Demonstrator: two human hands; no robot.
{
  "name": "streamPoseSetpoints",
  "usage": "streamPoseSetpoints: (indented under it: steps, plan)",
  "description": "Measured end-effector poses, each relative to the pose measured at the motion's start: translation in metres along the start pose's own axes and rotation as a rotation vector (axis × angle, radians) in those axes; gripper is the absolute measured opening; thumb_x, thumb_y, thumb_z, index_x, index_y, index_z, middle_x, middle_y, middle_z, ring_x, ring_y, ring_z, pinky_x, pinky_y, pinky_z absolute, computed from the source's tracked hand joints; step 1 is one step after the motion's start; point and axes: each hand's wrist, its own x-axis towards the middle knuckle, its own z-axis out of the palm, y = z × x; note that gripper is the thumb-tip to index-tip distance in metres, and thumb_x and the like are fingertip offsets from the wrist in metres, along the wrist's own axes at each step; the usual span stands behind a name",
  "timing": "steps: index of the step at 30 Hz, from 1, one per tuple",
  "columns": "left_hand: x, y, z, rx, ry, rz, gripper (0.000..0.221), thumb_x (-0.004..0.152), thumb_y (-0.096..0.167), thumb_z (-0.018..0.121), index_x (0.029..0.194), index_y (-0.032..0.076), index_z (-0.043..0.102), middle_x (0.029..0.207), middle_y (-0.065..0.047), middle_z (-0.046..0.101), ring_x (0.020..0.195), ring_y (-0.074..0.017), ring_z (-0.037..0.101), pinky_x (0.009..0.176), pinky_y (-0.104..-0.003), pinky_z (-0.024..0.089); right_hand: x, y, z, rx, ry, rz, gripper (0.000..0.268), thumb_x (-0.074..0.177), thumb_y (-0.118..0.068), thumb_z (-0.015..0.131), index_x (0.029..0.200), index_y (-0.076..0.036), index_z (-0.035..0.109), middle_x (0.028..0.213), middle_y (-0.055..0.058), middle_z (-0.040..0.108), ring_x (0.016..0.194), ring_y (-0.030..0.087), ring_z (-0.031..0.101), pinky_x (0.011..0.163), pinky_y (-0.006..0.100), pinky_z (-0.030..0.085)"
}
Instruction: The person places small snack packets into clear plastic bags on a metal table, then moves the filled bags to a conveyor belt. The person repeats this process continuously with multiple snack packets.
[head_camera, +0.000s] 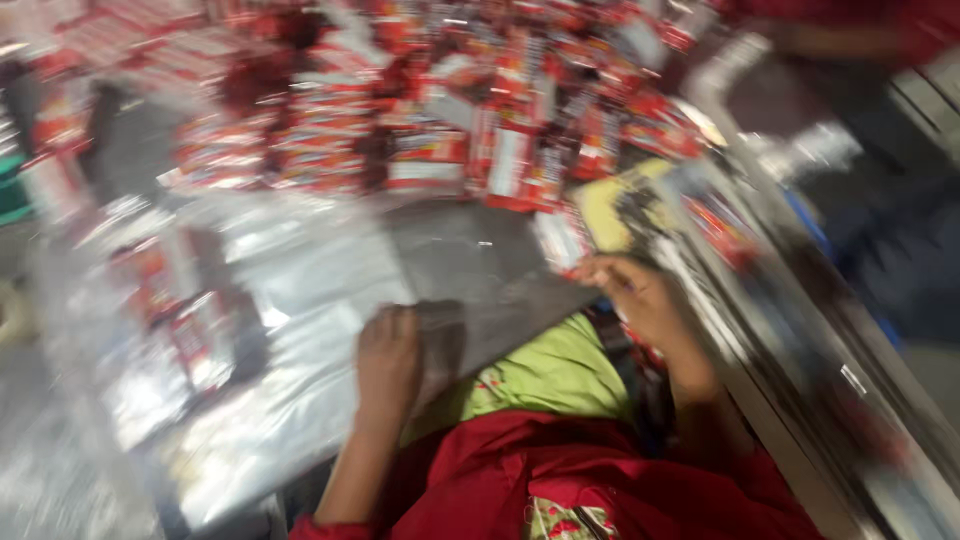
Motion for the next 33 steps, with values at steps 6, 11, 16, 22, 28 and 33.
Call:
streamPoseSetpoints:
  steps: [6,11,16,22,28,33]
  plan:
    - [0.0,0.029,-0.01,-0.005,-0.311,0.093,0.025,0.08,0.014,0.065,0.104,0.014,0.072,0.11,-0.009,0.065,0.098,-0.0313,0.064,0.079,-0.045,0.052,-0.092,-0.009,-0.09,-0.455,0.165,-0.117,0.023,0.095,-0.008,0.062,0.117,-0.008,0.07,0.121,0.01,0.076,0.111,0.024,0.073,0.094,0.035,0.056]
    - [0.01,0.027,0.013,-0.006,-0.375,0.155,0.008,0.091,0.018,0.063,0.089,0.012,0.068,0.092,-0.011,0.068,0.082,-0.0302,0.068,0.069,-0.043,0.056,-0.042,-0.004,-0.137,-1.033,0.453,-0.181,0.059,0.093,-0.018,0.073,0.149,-0.01,0.056,0.141,0.022,0.057,0.122,0.043,0.055,0.103,0.05,0.043]
    - [0.018,0.022,0.021,0.125,-0.382,-0.067,0.035,0.097,0.043,0.063,0.082,0.011,0.065,0.084,-0.011,0.07,0.075,-0.0331,0.069,0.065,-0.045,0.055,-0.044,0.013,-0.153,-0.862,0.581,-0.207,0.058,0.099,-0.018,0.072,0.154,-0.02,0.054,0.13,0.014,0.06,0.123,0.034,0.057,0.109,0.048,0.044]
    - [0.023,0.042,-0.002,-0.092,-0.078,0.022,0.015,0.094,0.024,0.062,0.094,0.009,0.063,0.091,-0.013,0.068,0.083,-0.0356,0.067,0.072,-0.047,0.054,-0.085,0.026,-0.162,-0.698,0.396,-0.019,0.076,0.086,-0.023,0.081,0.156,-0.018,0.051,0.12,0.015,0.061,0.111,0.033,0.061,0.096,0.044,0.049]
    - [0.026,0.043,0.003,-0.117,-0.152,-0.007,0.014,0.093,0.024,0.062,0.09,0.011,0.065,0.094,-0.01,0.07,0.077,-0.0356,0.068,0.066,-0.048,0.053,-0.092,-0.009,-0.152,-0.756,0.847,-0.125,0.082,0.095,-0.026,0.085,0.163,-0.02,0.041,0.131,0.017,0.061,0.115,0.031,0.066,0.102,0.041,0.056]
    - [0.034,0.028,0.034,0.077,-0.221,-0.124,0.042,0.091,0.049,0.07,0.076,0.009,0.063,0.077,-0.013,0.07,0.068,-0.0354,0.068,0.06,-0.048,0.052,-0.066,-0.011,-0.129,-0.839,0.557,0.186,0.113,0.073,-0.025,0.092,0.164,-0.021,0.025,0.138,0.023,0.051,0.115,0.041,0.061,0.094,0.047,0.052]
